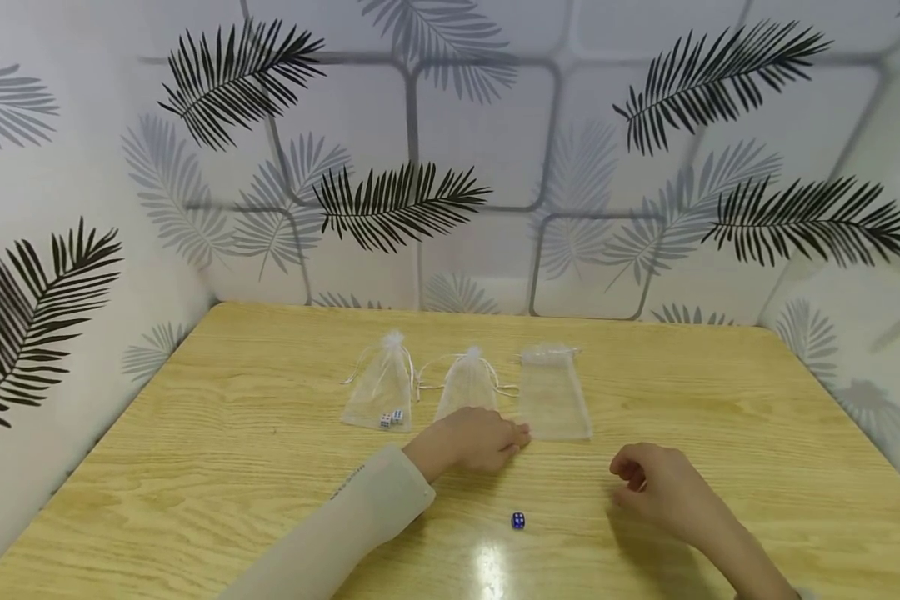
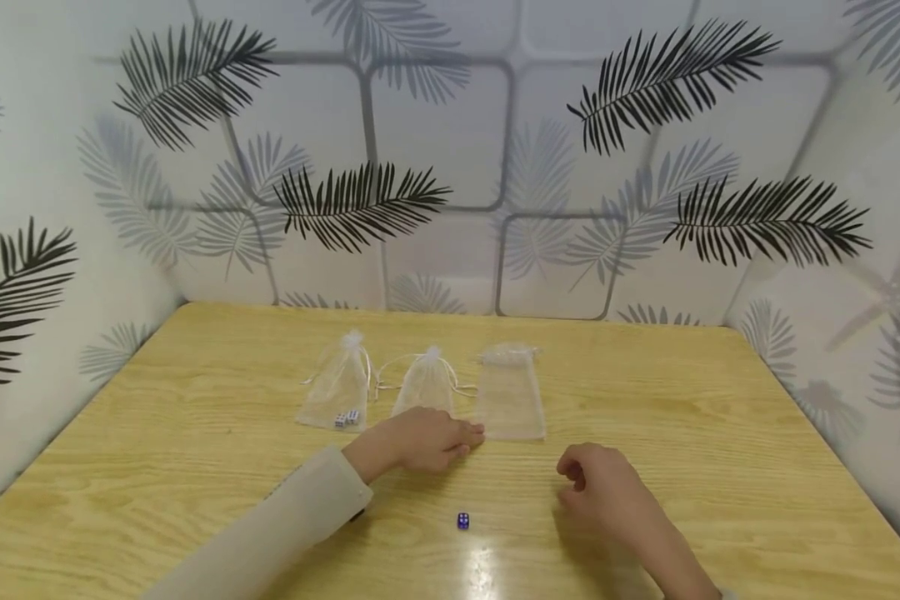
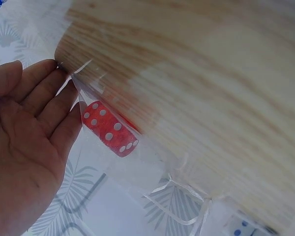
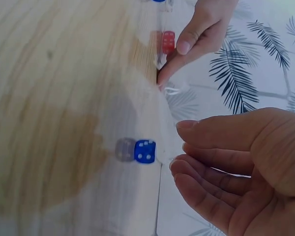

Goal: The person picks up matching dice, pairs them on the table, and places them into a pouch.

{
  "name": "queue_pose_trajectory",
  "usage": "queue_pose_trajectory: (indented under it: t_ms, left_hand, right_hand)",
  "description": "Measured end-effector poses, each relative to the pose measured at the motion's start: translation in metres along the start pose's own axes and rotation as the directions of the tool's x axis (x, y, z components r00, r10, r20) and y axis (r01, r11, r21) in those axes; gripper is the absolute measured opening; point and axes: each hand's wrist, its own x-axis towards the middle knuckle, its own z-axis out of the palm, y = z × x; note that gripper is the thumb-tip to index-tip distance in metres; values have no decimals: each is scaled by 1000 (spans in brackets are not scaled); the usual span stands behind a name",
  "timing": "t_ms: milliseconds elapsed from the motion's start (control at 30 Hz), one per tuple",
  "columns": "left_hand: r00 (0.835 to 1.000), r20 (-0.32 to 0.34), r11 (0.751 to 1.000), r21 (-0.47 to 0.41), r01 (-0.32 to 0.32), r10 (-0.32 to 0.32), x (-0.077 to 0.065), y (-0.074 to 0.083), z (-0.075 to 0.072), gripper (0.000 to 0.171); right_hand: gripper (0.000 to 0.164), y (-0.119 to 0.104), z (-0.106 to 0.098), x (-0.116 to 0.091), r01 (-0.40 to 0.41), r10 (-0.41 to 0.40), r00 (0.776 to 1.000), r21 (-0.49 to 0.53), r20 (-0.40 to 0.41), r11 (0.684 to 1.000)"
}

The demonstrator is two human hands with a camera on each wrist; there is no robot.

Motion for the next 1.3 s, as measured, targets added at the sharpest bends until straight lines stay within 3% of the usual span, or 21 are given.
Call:
queue_pose_trajectory:
  t_ms: [267, 800, 1300]
  left_hand:
    - [1000, -3, 1000, -21, 4, -4, 0, -1, 0, 40]
    - [1000, -11, 999, -36, 14, -15, 0, -1, 1, 39]
    - [999, -52, 999, -30, 12, -14, -3, 0, -2, 35]
  right_hand:
    - [19, 8, 3, 0, -36, 37, 999, -14, 19, 999]
    - [12, 10, 9, -1, -10, 9, 997, 10, 76, 1000]
    - [16, -36, 23, 18, 88, -98, 989, 93, 111, 992]
